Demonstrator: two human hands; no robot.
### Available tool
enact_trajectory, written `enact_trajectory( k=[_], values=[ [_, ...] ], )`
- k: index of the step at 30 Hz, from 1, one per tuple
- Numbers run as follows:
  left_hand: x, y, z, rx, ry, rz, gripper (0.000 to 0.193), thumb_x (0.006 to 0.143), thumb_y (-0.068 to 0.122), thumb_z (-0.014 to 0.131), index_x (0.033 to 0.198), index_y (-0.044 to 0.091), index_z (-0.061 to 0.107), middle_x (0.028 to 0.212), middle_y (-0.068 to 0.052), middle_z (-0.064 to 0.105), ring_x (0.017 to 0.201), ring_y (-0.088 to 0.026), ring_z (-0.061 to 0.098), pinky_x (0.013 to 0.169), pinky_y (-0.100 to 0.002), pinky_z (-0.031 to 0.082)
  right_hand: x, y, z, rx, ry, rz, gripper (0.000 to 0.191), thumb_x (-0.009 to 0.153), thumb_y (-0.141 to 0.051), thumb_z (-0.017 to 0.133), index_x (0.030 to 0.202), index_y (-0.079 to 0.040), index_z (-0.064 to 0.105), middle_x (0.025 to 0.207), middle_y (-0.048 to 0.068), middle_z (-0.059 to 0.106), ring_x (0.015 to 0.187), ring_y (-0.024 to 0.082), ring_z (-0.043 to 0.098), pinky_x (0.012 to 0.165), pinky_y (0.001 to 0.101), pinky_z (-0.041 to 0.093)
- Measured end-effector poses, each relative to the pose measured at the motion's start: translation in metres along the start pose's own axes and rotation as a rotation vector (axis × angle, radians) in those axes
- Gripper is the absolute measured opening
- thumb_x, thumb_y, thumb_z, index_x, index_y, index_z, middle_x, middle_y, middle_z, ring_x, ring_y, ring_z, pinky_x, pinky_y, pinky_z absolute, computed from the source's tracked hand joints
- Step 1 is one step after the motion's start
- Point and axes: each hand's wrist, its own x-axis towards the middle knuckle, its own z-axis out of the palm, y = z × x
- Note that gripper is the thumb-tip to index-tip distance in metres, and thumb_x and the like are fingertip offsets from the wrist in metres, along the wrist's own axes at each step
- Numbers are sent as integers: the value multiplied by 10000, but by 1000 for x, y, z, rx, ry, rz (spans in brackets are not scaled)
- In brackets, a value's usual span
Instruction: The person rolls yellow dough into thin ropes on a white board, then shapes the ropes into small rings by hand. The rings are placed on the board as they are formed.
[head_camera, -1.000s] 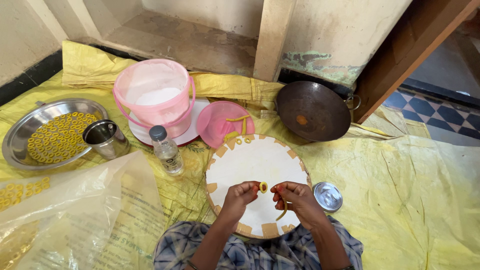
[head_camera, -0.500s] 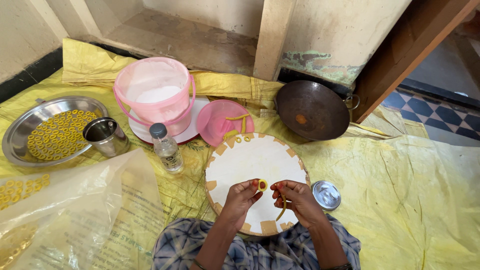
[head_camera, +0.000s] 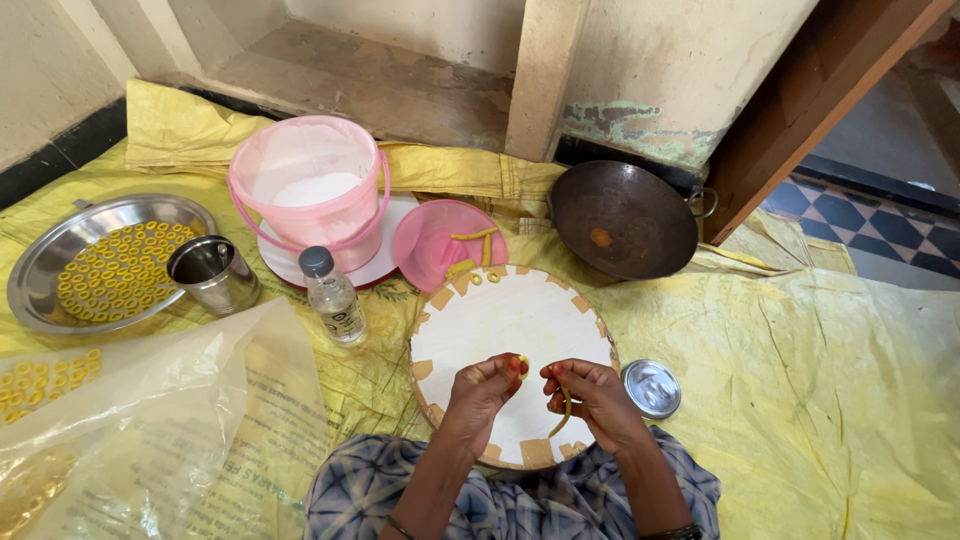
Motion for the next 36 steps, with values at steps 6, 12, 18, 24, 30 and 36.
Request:
enact_trajectory(
  k=[6, 12, 18, 24, 30, 36],
  values=[
    [-3, 1, -3, -59, 60, -38, 294, 914, 236, 732, 1099, 8, 749, 1024, -47, 773, 969, -112, 656, 945, -295, 512, 2, 5, 2, 2, -1, 18, 283, 955, -251, 668, 1040, 5, 753, 800, 47, 720, 684, 124, 662, 701, 303, 568],
    [-1, -1, -8, -113, 31, -25, 304, 901, 194, 750, 1128, -7, 738, 1057, -65, 759, 991, -131, 661, 976, -313, 512, 6, 9, -1, 8, -3, 19, 284, 955, -253, 662, 1040, 3, 752, 810, 42, 717, 685, 117, 658, 703, 299, 570],
    [4, -12, -15, -147, 22, -7, 279, 917, 189, 771, 1109, -9, 729, 1060, -65, 731, 1016, -139, 637, 992, -344, 495, 9, 14, -4, -4, 14, 30, 296, 953, -270, 670, 1034, 2, 755, 806, 44, 715, 680, 117, 655, 694, 296, 569],
    [9, -28, -26, -13, 193, -100, 337, 927, 306, 710, 1088, 16, 765, 1058, -42, 765, 1034, -141, 641, 959, -349, 491, 14, 20, -9, -7, 27, 54, 303, 956, -271, 664, 1038, 8, 750, 802, 49, 709, 676, 124, 656, 688, 301, 564],
    [35, -31, -45, 657, 275, 22, 309, 927, 339, 708, 1042, 64, 787, 1025, -73, 785, 951, -147, 699, 877, -319, 532, 18, 26, -14, -9, 41, 89, 281, 970, -234, 635, 1049, 17, 733, 818, 56, 703, 685, 135, 653, 702, 313, 574],
    [90, 6, -49, 1154, 453, 323, 217, 828, 283, 802, 908, 83, 783, 1014, -87, 735, 925, -246, 694, 815, -387, 542, 24, 36, -31, 41, 69, 112, 287, 970, -204, 619, 1059, 49, 720, 820, 81, 696, 691, 153, 658, 699, 325, 578]
  ],
)
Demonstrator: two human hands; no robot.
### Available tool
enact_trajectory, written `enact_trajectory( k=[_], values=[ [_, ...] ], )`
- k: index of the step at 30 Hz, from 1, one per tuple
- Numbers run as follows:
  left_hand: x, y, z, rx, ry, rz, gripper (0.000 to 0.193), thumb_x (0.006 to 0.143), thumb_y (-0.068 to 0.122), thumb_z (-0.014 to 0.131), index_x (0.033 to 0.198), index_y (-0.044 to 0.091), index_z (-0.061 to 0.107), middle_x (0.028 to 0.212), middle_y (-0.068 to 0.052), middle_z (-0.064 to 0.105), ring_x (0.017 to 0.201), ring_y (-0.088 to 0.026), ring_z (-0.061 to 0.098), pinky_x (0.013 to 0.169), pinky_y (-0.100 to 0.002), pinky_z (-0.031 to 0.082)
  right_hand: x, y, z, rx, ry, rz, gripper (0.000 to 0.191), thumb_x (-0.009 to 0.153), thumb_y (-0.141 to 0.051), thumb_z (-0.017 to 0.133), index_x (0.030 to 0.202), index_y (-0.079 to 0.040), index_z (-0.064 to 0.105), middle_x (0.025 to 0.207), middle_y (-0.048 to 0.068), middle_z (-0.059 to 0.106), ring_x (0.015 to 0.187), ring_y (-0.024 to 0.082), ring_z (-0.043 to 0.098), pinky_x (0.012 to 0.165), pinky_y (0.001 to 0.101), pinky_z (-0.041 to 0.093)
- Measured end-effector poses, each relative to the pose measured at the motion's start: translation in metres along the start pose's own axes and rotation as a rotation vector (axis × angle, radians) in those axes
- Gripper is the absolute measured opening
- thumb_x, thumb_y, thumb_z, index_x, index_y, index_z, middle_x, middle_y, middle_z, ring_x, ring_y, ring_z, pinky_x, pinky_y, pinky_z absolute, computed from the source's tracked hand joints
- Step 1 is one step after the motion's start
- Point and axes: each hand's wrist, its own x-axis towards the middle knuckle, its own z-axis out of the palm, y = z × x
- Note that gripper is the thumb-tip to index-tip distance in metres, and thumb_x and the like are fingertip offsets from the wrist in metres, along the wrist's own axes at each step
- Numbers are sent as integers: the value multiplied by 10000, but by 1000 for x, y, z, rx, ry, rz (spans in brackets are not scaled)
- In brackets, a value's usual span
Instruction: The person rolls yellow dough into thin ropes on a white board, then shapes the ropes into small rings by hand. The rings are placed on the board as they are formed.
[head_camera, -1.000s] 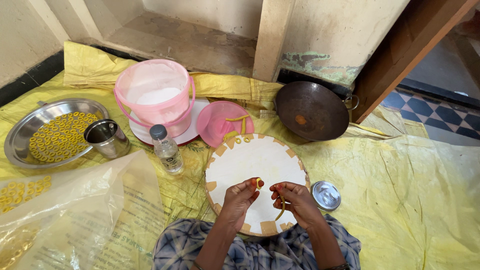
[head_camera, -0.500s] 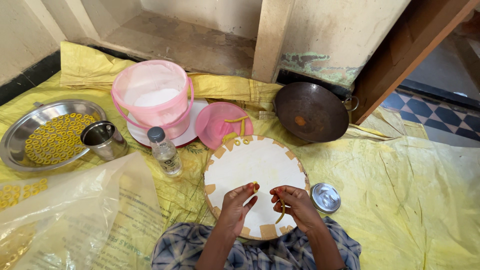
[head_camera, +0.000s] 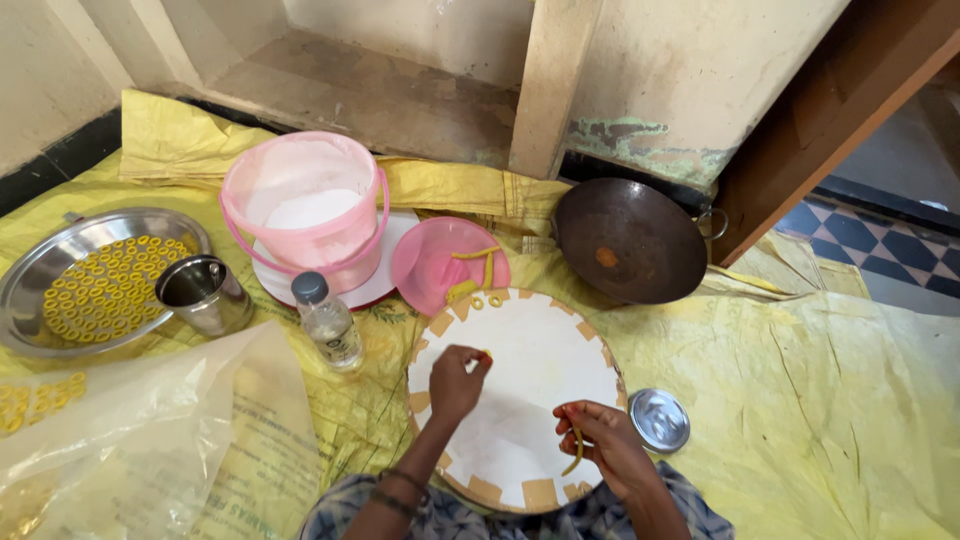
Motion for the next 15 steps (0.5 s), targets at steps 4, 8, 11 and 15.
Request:
enact_trajectory(
  k=[4, 8, 11, 15],
  values=[
    [45, 12, -4, 128, 158, 39, 140, 830, 221, 786, 857, 84, 774, 1005, -98, 701, 960, -304, 652, 821, -444, 519, 8, 13, -23, 85, -9, 2, 302, 958, -201, 638, 1076, 68, 709, 830, 89, 691, 694, 152, 647, 697, 332, 578],
    [74, 16, -1, 343, 228, 71, 134, 879, 200, 747, 873, 67, 762, 1018, -93, 680, 984, -314, 639, 830, -447, 524, 21, 29, -51, 88, 45, 72, 348, 957, -238, 638, 1081, 80, 703, 833, 104, 680, 699, 171, 653, 682, 339, 573],
    [82, 13, 3, 391, 283, 133, 140, 877, 191, 746, 861, 52, 757, 1008, -90, 678, 979, -320, 638, 833, -447, 528, 32, 40, -68, 119, 37, 134, 354, 956, -246, 629, 1085, 74, 709, 831, 110, 670, 691, 193, 648, 676, 356, 577],
    [83, 9, 7, 306, 222, 108, 105, 826, 164, 760, 857, 65, 769, 1021, -77, 701, 979, -310, 657, 822, -444, 536, 41, 49, -80, 117, 90, 198, 352, 967, -248, 614, 1097, 65, 712, 835, 116, 661, 698, 203, 638, 698, 386, 601]
  ],
)
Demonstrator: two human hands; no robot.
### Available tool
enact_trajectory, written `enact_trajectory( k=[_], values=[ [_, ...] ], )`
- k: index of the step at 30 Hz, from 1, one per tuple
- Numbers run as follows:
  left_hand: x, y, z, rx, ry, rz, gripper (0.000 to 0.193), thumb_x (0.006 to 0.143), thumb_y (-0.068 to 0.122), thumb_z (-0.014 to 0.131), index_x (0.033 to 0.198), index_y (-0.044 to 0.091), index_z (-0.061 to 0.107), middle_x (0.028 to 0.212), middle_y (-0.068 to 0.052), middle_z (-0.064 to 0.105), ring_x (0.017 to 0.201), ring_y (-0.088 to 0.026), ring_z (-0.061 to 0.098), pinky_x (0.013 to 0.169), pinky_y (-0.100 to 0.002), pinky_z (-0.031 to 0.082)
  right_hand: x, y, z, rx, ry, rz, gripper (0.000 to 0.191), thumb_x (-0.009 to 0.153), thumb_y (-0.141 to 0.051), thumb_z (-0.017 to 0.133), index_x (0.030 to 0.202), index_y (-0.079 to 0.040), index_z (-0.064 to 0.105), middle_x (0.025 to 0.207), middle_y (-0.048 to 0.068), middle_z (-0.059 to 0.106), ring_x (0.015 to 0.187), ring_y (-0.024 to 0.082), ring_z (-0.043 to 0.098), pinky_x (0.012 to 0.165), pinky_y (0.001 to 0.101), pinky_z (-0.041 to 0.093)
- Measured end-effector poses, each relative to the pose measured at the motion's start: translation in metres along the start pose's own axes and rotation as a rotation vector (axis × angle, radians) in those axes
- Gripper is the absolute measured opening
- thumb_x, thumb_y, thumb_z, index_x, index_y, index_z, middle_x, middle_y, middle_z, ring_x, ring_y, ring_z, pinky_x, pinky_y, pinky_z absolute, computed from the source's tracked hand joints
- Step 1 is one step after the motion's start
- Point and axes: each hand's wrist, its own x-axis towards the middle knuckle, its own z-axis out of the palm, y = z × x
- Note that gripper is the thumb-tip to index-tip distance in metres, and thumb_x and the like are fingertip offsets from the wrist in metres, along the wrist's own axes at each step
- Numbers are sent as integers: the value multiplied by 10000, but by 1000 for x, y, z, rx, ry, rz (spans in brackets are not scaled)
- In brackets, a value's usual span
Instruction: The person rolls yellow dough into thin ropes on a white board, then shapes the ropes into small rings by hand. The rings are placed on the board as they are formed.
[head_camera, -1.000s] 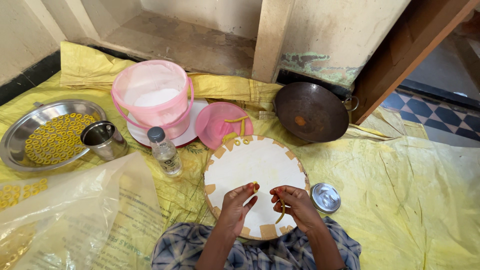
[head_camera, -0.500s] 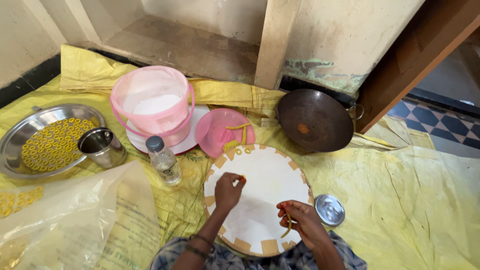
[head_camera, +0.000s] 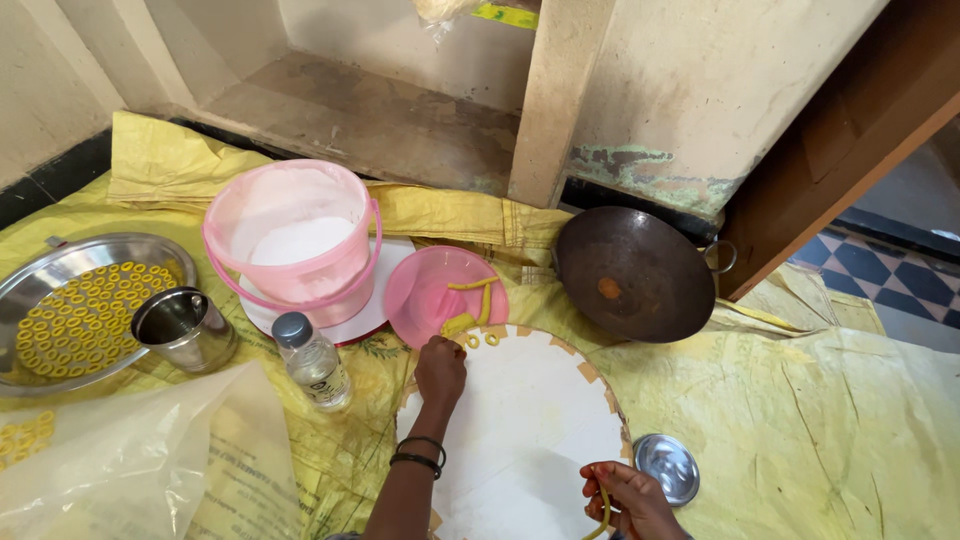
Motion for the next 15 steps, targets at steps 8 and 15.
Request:
enact_trajectory(
  k=[8, 15],
  values=[
    [-4, -5, -9, -106, 13, -111, 112, 848, 153, 746, 939, 117, 800, 939, -132, 753, 853, -336, 717, 772, -452, 558, -18, -10, 32, -149, 26, -72, 368, 989, -258, 620, 1161, 48, 732, 824, 72, 614, 713, 173, 607, 719, 343, 564],
    [-55, 24, -22, -541, -473, 6, 222, 914, 208, 704, 1076, 85, 794, 975, -110, 818, 848, -178, 775, 780, -302, 583, -54, -58, 76, -463, -92, -269, 364, 965, -143, 559, 1279, -31, 705, 950, 30, 675, 822, 130, 651, 798, 303, 555]
  ],
)
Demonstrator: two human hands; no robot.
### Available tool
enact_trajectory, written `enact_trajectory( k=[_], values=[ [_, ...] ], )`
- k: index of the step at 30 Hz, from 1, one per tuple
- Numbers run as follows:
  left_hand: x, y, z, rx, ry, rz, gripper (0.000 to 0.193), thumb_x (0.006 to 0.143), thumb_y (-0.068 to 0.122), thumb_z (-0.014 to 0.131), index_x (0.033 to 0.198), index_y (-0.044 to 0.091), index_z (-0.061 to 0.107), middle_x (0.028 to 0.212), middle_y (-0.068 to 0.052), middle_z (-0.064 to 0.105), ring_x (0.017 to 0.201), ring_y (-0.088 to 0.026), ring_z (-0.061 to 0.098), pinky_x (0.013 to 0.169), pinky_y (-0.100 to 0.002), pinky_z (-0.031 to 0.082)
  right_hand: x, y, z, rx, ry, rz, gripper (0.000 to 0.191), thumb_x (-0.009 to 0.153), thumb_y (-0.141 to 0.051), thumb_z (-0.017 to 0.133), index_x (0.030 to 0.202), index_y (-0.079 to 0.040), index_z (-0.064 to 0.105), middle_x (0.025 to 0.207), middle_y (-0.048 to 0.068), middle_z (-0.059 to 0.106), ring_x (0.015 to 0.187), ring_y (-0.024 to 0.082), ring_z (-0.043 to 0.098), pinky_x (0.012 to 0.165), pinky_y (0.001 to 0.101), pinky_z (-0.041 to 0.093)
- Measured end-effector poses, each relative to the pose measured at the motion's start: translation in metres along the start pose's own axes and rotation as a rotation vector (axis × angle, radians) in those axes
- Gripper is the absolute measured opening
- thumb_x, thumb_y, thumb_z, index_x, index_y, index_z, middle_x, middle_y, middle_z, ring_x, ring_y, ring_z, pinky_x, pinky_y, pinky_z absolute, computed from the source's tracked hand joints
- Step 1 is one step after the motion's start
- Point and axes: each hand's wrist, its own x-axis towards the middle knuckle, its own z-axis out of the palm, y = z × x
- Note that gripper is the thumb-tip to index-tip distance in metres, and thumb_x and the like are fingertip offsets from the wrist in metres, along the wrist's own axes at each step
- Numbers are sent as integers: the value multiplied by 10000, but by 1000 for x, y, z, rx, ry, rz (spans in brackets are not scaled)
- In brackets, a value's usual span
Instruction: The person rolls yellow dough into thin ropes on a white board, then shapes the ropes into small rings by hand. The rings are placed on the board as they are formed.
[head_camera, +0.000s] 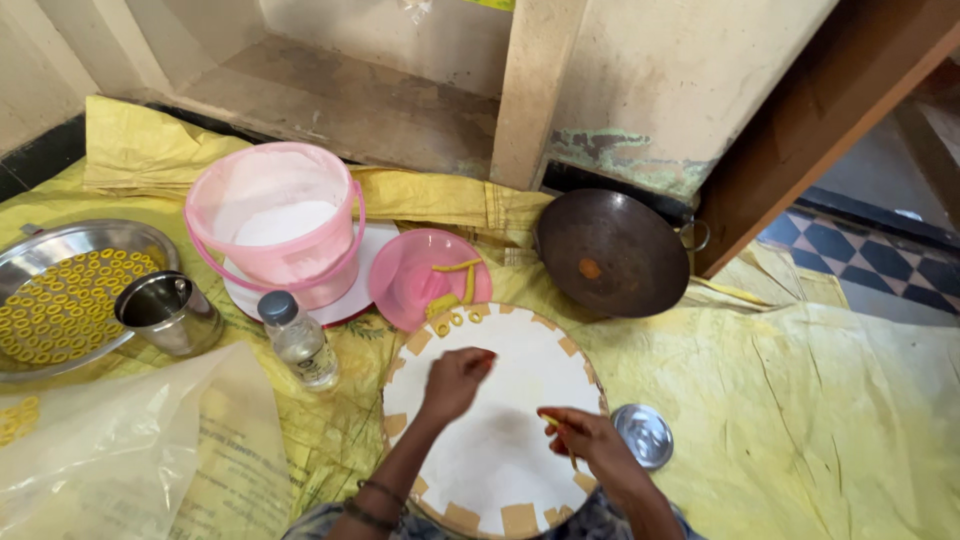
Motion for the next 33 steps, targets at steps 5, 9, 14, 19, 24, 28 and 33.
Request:
enact_trajectory(
  k=[5, 9, 14, 19, 24, 28, 33],
  values=[
    [-61, 49, 3, -200, -271, -10, 299, 950, 208, 677, 1201, 51, 724, 991, -82, 807, 873, -162, 746, 778, -289, 573, -23, -50, 19, -265, -57, -166, 400, 916, -21, 617, 1309, -57, 553, 961, 90, 751, 865, 151, 699, 801, 311, 572],
    [-87, 84, -12, 30, -297, -5, 303, 891, 195, 730, 1165, 69, 753, 952, -105, 807, 854, -173, 790, 763, -301, 596, -43, -78, 31, -373, -31, -127, 430, 887, -8, 651, 1277, -70, 481, 933, 138, 775, 857, 174, 733, 781, 317, 571],
    [-106, 103, -22, 311, -241, 201, 264, 788, 183, 793, 1042, 112, 808, 889, -117, 768, 758, -267, 726, 706, -398, 554, -55, -91, 39, -340, -115, -139, 361, 898, -33, 647, 1217, -58, 480, 992, 150, 788, 861, 176, 737, 760, 328, 573],
    [-114, 107, -21, 489, -252, 155, 150, 852, 213, 751, 976, 155, 812, 853, -107, 751, 786, -297, 708, 731, -428, 546, -57, -86, 36, -366, -168, -85, 348, 910, -82, 694, 1195, -46, 499, 1021, 143, 773, 883, 167, 717, 713, 347, 532],
    [-115, 105, -23, 524, -254, 164, 109, 883, 196, 725, 913, 127, 804, 854, -103, 740, 818, -302, 705, 742, -438, 541, -51, -67, 28, -424, -292, -221, 330, 827, -64, 764, 1110, -39, 596, 1040, 86, 768, 973, 132, 716, 862, 308, 578],
    [-112, 101, -25, 460, -262, 111, 119, 872, 193, 724, 945, 136, 800, 878, -90, 747, 830, -289, 708, 756, -431, 545, -43, -46, 31, -438, -289, -155, 199, 861, -102, 740, 1046, -47, 690, 970, 66, 772, 929, 126, 717, 890, 290, 559],
    [-107, 87, -29, 468, -265, 81, 154, 913, 222, 692, 1014, 140, 775, 887, -85, 746, 831, -274, 708, 747, -430, 535, -37, -34, 29, -304, -218, -164, 184, 935, -182, 711, 1047, -36, 717, 893, 53, 738, 867, 107, 674, 800, 306, 510]
  ],
)
